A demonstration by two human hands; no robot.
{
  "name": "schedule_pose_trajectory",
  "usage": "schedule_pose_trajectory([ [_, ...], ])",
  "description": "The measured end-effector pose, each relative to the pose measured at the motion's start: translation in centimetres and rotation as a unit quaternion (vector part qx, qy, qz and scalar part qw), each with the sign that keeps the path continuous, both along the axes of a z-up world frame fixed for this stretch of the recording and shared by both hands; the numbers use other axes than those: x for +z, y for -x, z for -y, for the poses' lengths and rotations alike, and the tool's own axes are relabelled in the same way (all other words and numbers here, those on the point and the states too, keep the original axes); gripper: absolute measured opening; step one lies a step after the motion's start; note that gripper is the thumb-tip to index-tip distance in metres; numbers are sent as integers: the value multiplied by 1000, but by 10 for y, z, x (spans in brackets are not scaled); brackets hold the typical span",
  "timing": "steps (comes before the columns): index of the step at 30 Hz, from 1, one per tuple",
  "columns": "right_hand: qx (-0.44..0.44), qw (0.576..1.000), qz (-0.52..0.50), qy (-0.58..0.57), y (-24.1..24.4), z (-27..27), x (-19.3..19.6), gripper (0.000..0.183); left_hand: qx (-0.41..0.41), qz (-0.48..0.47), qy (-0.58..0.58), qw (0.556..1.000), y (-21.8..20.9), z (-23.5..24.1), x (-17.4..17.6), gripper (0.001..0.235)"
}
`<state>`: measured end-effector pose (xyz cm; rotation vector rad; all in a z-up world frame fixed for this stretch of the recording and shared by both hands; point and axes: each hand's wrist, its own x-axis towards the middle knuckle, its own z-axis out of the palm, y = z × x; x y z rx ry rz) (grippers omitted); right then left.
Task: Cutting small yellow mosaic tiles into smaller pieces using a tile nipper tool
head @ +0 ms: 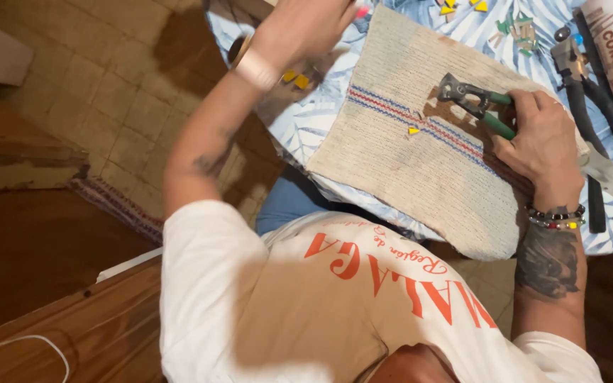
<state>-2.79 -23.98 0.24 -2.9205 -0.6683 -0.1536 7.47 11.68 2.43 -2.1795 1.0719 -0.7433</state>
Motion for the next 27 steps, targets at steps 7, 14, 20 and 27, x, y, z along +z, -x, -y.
schedule_pose_trajectory([
  [7, -18, 1000, -12, 15, 2, -7, 6, 51, 72, -371, 329, 865, 85, -37, 9, 25],
  [14, -34, 998, -24, -47, 1, -1, 7, 24, 47, -308, 315, 896, 81, -38, -6, 21],
  [20, 56, 944, -87, -313, 2, -34, 48, 21, -50, -386, 385, 837, 82, 17, 29, 20],
  [27, 128, 882, -197, -408, 0, -65, 73, 22, -140, -334, 367, 857, 93, 93, 54, 32],
])
